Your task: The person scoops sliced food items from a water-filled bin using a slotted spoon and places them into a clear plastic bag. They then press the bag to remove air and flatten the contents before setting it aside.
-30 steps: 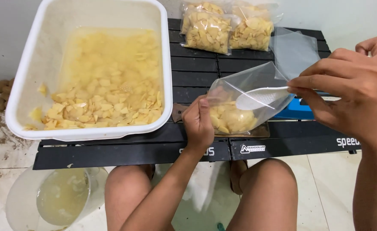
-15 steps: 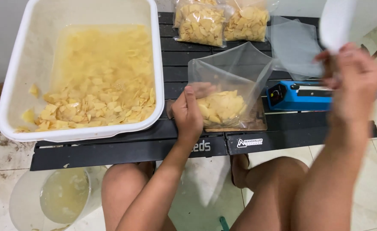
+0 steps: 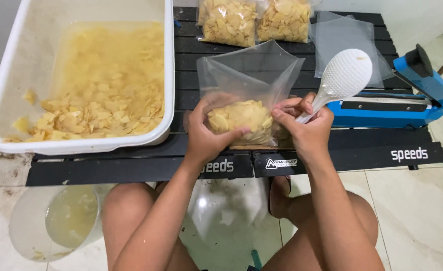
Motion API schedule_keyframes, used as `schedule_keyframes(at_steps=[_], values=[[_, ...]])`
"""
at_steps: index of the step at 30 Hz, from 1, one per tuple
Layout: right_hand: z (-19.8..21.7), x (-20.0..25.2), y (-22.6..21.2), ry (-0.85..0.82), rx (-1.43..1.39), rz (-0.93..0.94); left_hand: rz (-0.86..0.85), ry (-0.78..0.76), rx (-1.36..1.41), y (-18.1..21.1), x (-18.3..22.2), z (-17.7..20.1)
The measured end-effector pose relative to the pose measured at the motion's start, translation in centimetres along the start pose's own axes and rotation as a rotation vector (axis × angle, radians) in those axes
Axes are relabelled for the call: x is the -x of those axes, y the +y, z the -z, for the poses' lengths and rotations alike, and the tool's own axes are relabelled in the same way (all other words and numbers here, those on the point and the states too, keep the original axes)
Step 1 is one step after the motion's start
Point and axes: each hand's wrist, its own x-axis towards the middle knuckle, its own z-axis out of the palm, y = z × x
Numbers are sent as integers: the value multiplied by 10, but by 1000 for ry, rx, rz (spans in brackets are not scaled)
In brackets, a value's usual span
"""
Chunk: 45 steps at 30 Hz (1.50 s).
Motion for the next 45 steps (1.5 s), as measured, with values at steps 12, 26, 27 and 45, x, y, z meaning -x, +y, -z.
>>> schedule_keyframes(at_steps=[12, 26, 27, 45], values=[[1, 5, -10, 81, -10, 31, 216, 72, 16, -8, 0, -3], [17, -9, -6, -20, 32, 36, 157, 95, 42, -20, -5, -2], [21, -10, -8, -53, 59, 52, 144, 115, 52, -18, -5, -4], [12, -8, -5, -175, 995, 216, -26, 269, -4, -2, -10, -14]])
